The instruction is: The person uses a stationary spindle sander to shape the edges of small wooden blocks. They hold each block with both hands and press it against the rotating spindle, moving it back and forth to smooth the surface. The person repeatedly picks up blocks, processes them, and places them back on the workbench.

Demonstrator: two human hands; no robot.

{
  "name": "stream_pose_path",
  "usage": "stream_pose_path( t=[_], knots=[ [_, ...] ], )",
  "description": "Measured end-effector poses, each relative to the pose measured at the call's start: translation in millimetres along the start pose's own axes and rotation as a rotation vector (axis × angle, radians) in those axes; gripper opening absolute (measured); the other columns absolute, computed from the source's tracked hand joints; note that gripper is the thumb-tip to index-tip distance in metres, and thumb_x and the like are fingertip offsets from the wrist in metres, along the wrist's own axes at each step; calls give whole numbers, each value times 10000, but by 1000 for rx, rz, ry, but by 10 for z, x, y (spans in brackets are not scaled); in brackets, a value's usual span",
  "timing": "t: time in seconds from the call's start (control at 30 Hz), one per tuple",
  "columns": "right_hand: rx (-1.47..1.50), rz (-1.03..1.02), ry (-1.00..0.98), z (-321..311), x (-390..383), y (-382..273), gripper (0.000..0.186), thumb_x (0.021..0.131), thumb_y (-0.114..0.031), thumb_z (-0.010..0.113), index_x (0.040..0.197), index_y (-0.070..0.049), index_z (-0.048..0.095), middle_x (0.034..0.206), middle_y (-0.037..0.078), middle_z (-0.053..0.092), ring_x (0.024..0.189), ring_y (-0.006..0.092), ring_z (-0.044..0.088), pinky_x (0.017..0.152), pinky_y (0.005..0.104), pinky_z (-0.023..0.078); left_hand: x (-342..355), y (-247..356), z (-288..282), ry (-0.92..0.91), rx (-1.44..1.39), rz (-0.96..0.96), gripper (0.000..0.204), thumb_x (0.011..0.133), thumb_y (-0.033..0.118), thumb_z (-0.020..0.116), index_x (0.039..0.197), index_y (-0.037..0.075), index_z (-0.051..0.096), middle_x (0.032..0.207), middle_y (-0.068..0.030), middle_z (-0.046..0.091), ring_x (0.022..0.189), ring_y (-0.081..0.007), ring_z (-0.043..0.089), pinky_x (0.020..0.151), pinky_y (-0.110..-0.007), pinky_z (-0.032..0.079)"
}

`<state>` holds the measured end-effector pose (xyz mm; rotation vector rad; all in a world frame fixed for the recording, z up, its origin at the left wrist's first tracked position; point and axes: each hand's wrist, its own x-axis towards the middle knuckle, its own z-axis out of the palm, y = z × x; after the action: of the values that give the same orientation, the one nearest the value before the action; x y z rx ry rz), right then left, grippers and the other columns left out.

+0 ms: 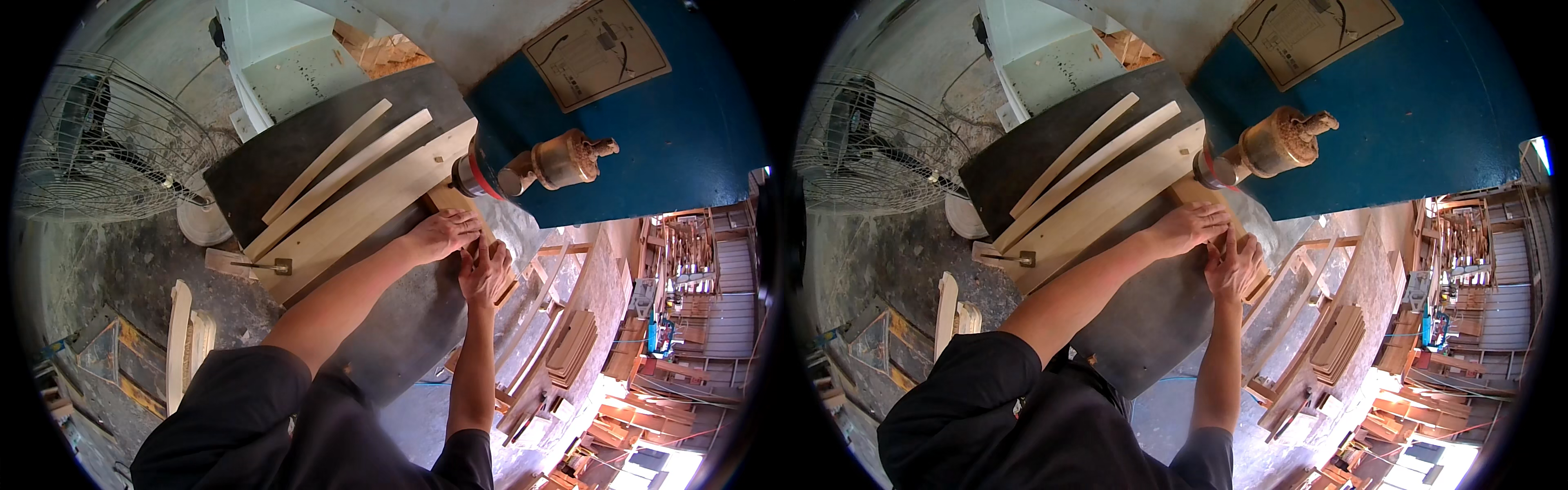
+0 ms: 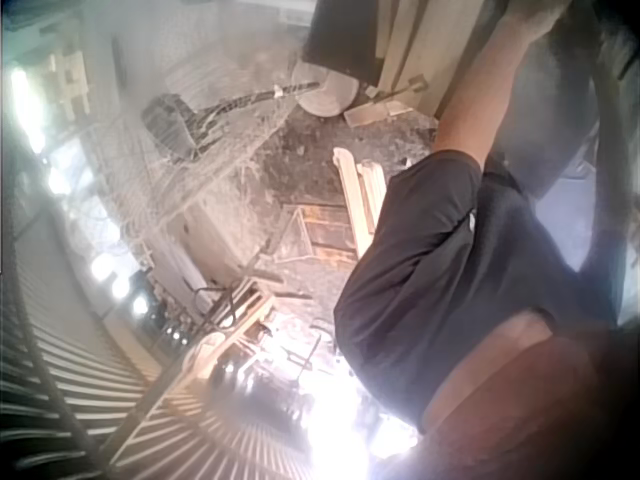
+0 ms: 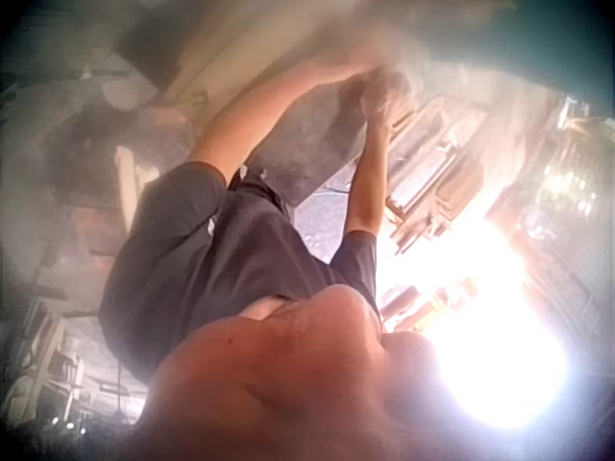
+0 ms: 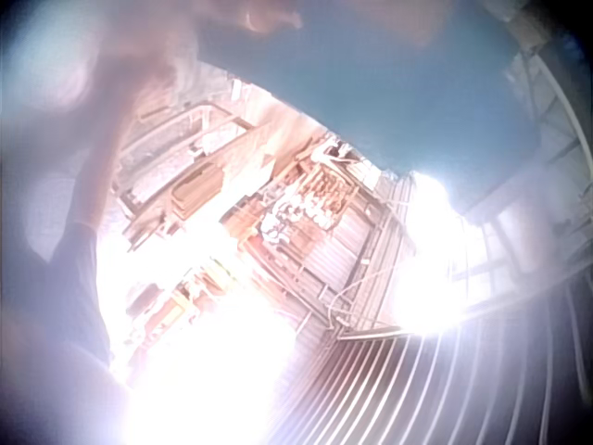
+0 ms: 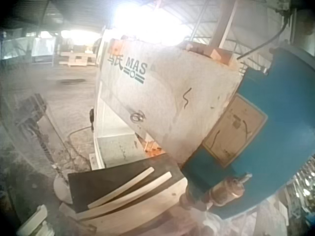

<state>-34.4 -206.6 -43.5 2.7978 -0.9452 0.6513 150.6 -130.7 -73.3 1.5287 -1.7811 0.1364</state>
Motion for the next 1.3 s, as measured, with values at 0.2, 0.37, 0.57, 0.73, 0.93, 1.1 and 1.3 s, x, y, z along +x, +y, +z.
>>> stream_pose_path(
  t=[0.2,0.37,0.57,0.73,0.93,1.1,1.3],
  knots=[
    [-1,10,-6,2,15,2,575,903,-322,820,1436,-150,692,1447,298,552,1293,507,530,1109,586,445,12,-16,28,-45,26,-17,413,1035,238,637,1428,123,691,1581,-47,611,1540,-231,483,1298,-420,341],
    [25,24,-16,-17,37,-3,585,901,-320,822,1447,-156,688,1451,293,553,1298,502,529,1110,580,447,34,-21,25,25,8,17,375,1005,206,675,1357,85,725,1490,-79,670,1461,-279,558,1237,-445,417],
    [-11,26,-12,-38,67,-22,560,899,-293,827,1420,-126,704,1418,245,583,1290,472,553,1109,553,464,53,-12,-5,30,8,8,370,1005,202,674,1355,92,726,1485,-74,673,1453,-281,567,1237,-441,419],
    [20,32,-18,-23,83,2,583,892,-300,835,1438,-150,697,1439,279,567,1300,495,540,1111,569,456,78,-16,-8,30,5,3,385,1009,218,673,1370,94,723,1499,-74,669,1466,-279,559,1244,-441,412],
    [26,35,-29,19,82,66,602,883,-299,844,1450,-159,694,1468,307,556,1319,514,529,1120,581,451,102,-36,28,28,13,7,394,1006,226,677,1375,94,723,1502,-77,668,1470,-281,555,1248,-441,408],
    [17,24,-8,50,96,94,597,885,-295,837,1449,-159,696,1467,303,559,1318,509,531,1119,580,449,118,-48,50,38,3,3,392,1006,224,677,1373,93,720,1495,-79,670,1466,-285,557,1247,-443,406],
    [21,14,-18,39,121,104,608,881,-288,831,1457,-160,685,1442,277,561,1295,495,531,1105,576,448,138,-56,39,36,1,10,401,1000,227,681,1377,94,712,1477,-79,675,1454,-285,564,1247,-444,403]
  ],
)
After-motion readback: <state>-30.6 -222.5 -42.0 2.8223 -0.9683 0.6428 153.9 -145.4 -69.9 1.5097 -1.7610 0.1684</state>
